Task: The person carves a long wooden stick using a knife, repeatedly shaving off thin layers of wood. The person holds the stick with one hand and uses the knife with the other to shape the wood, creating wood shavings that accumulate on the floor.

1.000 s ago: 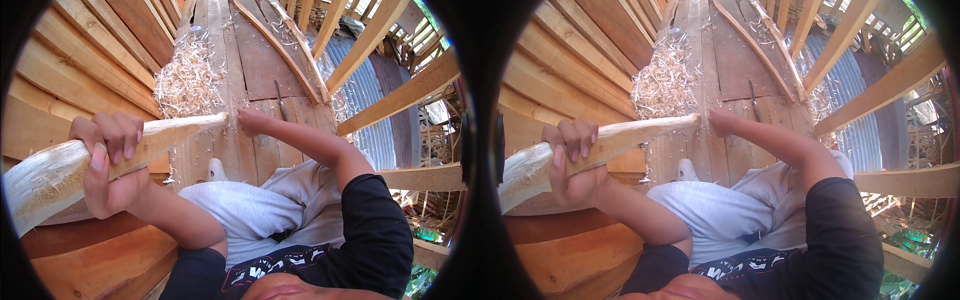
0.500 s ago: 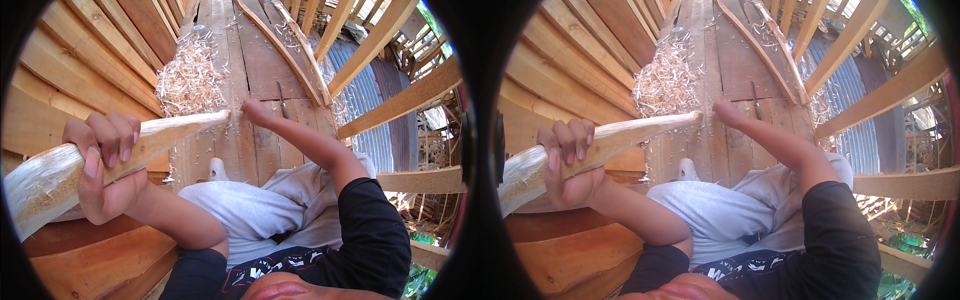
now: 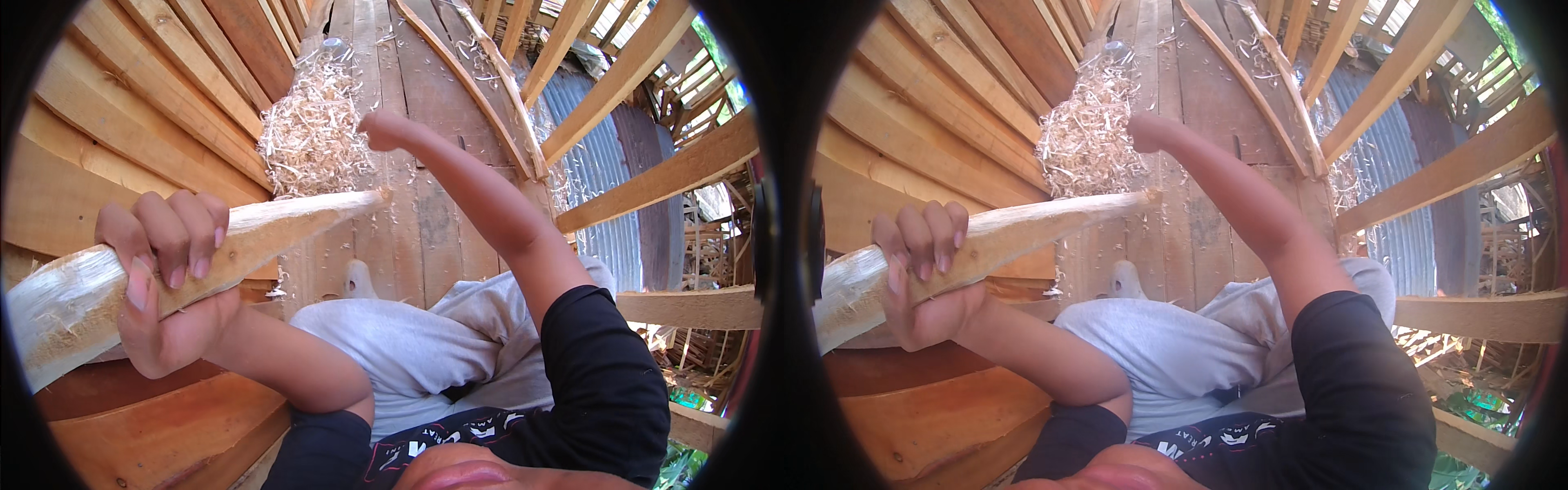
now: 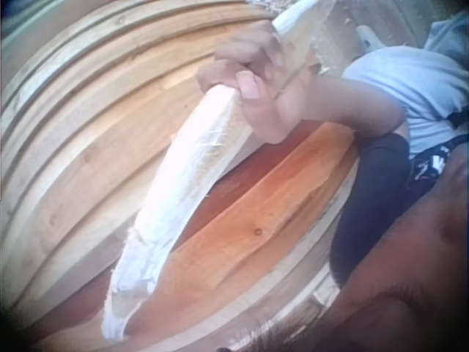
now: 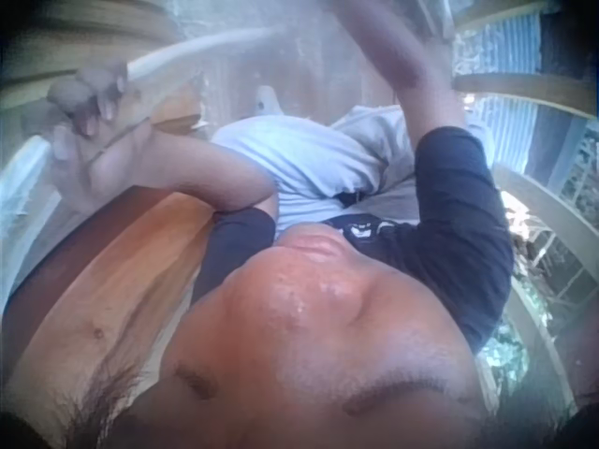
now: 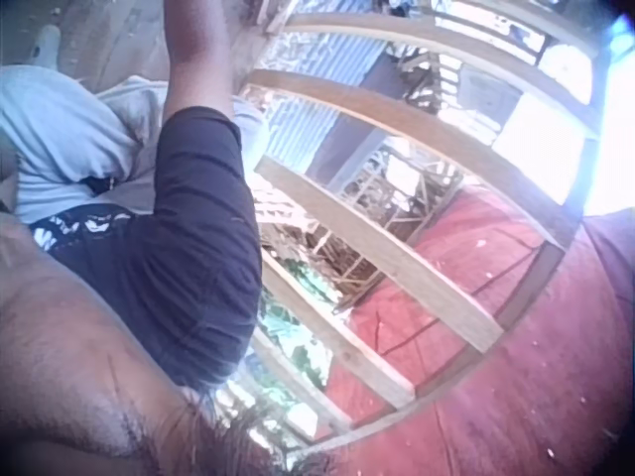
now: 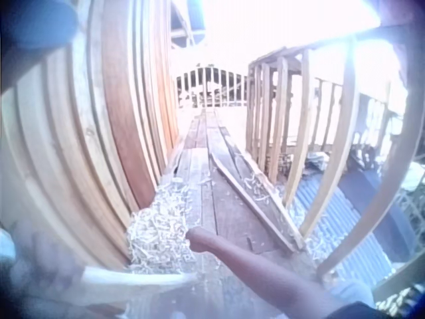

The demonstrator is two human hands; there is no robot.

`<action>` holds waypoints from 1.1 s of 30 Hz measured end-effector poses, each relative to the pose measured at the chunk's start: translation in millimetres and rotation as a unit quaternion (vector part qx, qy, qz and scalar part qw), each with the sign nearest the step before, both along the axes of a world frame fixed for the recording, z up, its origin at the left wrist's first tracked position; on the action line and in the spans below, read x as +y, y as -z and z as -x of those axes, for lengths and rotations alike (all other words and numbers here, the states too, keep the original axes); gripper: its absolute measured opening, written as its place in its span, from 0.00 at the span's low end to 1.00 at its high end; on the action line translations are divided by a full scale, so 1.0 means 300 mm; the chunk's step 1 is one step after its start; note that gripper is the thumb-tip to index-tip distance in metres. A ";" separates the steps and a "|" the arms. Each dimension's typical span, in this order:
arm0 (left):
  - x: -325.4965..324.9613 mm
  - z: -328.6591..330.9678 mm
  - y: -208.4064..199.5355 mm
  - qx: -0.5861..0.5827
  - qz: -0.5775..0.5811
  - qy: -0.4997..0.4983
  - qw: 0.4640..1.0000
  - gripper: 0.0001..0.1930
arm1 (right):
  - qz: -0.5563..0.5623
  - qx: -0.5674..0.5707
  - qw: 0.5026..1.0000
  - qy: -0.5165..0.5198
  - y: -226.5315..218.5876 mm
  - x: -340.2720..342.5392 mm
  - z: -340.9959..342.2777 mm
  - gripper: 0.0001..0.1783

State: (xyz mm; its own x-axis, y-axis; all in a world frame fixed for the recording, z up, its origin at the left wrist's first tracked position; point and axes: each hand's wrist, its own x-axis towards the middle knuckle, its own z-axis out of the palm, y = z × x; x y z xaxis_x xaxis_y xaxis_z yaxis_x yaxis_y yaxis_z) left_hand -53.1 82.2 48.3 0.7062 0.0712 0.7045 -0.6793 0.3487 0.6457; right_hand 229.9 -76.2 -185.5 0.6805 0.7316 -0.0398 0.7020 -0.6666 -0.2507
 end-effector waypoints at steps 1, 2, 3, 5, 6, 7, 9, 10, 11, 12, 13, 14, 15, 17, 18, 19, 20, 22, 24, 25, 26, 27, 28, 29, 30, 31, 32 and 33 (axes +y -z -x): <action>0.005 0.004 0.001 0.004 0.006 -0.005 1.000 0.08 | 0.056 0.024 0.998 0.003 0.042 -0.021 0.044 0.10; -0.002 -0.002 0.002 0.004 0.015 -0.001 1.000 0.08 | 0.088 0.004 0.996 -0.027 0.133 -0.093 0.058 0.08; -0.012 -0.010 0.004 0.005 0.024 0.005 1.000 0.08 | 0.119 -0.014 0.992 -0.046 0.222 -0.167 0.069 0.08; -0.013 -0.005 0.001 0.005 0.022 0.004 1.000 0.08 | 0.111 -0.093 0.989 -0.020 0.324 -0.251 0.161 0.11; -0.011 -0.002 -0.001 0.006 0.019 0.002 1.000 0.08 | 0.124 -0.136 0.982 -0.039 0.346 -0.260 0.212 0.12; -0.008 0.002 -0.002 0.005 0.016 0.003 1.000 0.08 | 0.135 -0.181 0.973 -0.056 0.367 -0.272 0.264 0.14; 0.014 0.021 -0.005 0.007 0.003 -0.011 1.000 0.08 | 0.244 -0.150 0.950 -0.120 0.257 -0.211 0.383 0.15; 0.009 0.018 -0.006 0.005 0.005 -0.007 1.000 0.08 | 0.230 -0.168 0.952 -0.111 0.277 -0.236 0.407 0.15; 0.006 0.016 -0.006 0.004 0.006 -0.005 1.000 0.08 | 0.216 -0.186 0.953 -0.104 0.309 -0.263 0.425 0.14; 0.000 0.011 -0.005 0.002 0.008 -0.001 1.000 0.08 | 0.203 -0.204 0.953 -0.095 0.343 -0.291 0.431 0.13; -0.006 0.008 -0.006 0.003 0.010 0.002 1.000 0.08 | 0.183 -0.185 0.963 -0.075 0.374 -0.308 0.433 0.12; -0.011 0.004 -0.006 0.003 0.012 0.005 1.000 0.08 | 0.163 -0.167 0.971 -0.054 0.405 -0.321 0.433 0.11; -0.009 0.008 -0.009 0.004 0.009 0.001 1.000 0.08 | 0.136 -0.149 0.979 -0.040 0.391 -0.298 0.439 0.10; -0.008 0.014 -0.011 0.002 0.006 -0.010 1.000 0.08 | 0.044 -0.099 0.994 0.000 0.358 -0.265 0.444 0.08; -0.012 0.014 -0.013 0.000 0.005 -0.011 1.000 0.08 | -0.001 -0.073 0.997 0.024 0.334 -0.255 0.448 0.07; -0.014 0.015 -0.015 0.001 0.005 -0.011 1.000 0.08 | 0.003 -0.083 0.996 0.020 0.342 -0.247 0.437 0.07; -0.016 0.016 -0.016 0.002 0.006 -0.012 1.000 0.09 | 0.007 -0.093 0.996 0.016 0.349 -0.237 0.419 0.06; -0.013 0.019 -0.016 0.004 0.004 -0.014 1.000 0.09 | -0.007 -0.082 0.996 0.044 0.341 -0.212 0.388 0.06; -0.006 0.022 -0.017 0.004 0.000 -0.018 1.000 0.09 | -0.042 -0.041 0.993 0.105 0.327 -0.185 0.342 0.06; -0.009 0.018 -0.015 0.002 0.002 -0.013 1.000 0.09 | -0.113 -0.031 0.981 0.153 0.342 -0.209 0.284 0.07; -0.014 0.011 -0.013 0.000 0.006 -0.007 1.000 0.09 | -0.183 -0.023 0.962 0.200 0.352 -0.240 0.209 0.08; -0.013 0.009 -0.012 -0.001 0.005 -0.007 1.000 0.09 | -0.285 0.060 0.911 0.292 0.318 -0.237 0.141 0.08; -0.012 0.009 -0.011 0.000 0.005 -0.011 1.000 0.09 | -0.379 0.144 0.834 0.375 0.264 -0.228 0.076 0.08; -0.016 0.006 -0.012 0.000 0.008 -0.010 1.000 0.09 | -0.507 0.147 0.730 0.433 0.210 -0.256 0.005 0.09; -0.018 0.007 -0.013 0.001 0.008 -0.012 1.000 0.09 | -0.621 0.149 0.604 0.477 0.163 -0.271 -0.031 0.10; -0.016 0.012 -0.014 0.003 0.005 -0.016 1.000 0.09 | -0.614 0.155 0.644 0.430 0.114 -0.240 -0.022 0.11; -0.013 0.017 -0.016 0.005 0.003 -0.020 1.000 0.09 | -0.604 0.159 0.681 0.382 0.043 -0.205 -0.007 0.13; -0.008 0.022 -0.019 0.007 0.000 -0.022 1.000 0.09 | -0.594 0.162 0.715 0.332 -0.033 -0.169 0.011 0.14</action>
State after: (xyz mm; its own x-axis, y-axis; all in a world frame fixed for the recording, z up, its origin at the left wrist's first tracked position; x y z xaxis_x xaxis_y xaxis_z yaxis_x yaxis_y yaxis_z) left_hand -59.9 79.8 54.0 0.7126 0.1020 0.6941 -0.6843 0.3190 0.6557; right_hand 226.5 -127.0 -175.7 0.9893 -0.1000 0.1064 0.1061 -0.0081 -0.9943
